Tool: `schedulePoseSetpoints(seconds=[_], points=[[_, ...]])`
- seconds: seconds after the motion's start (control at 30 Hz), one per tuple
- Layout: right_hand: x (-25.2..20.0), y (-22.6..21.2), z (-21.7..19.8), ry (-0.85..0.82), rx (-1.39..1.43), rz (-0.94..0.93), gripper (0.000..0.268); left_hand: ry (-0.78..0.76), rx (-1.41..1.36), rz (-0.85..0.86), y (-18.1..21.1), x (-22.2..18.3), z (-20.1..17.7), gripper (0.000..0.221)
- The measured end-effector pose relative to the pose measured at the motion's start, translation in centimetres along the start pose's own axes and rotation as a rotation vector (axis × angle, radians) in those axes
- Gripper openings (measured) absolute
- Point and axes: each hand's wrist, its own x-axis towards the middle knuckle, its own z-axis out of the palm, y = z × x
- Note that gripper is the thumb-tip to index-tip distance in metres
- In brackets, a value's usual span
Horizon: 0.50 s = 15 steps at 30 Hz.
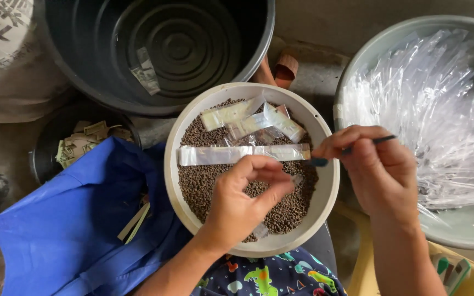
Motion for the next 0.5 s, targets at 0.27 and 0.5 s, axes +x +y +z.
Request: schedulePoseSetpoints(seconds=[0.27,0.5], points=[[-3.0,4.7,2.8,-0.157,-0.528,0.037,0.017,0.085,-0.048,0.193,5.9,1.2,-2.2,0.024],[-1.3,2.7,2.0,0.004,-0.679,-0.156,0.031,-0.373,-0.04,-0.173,1.0,0.1,-0.4,0.029]])
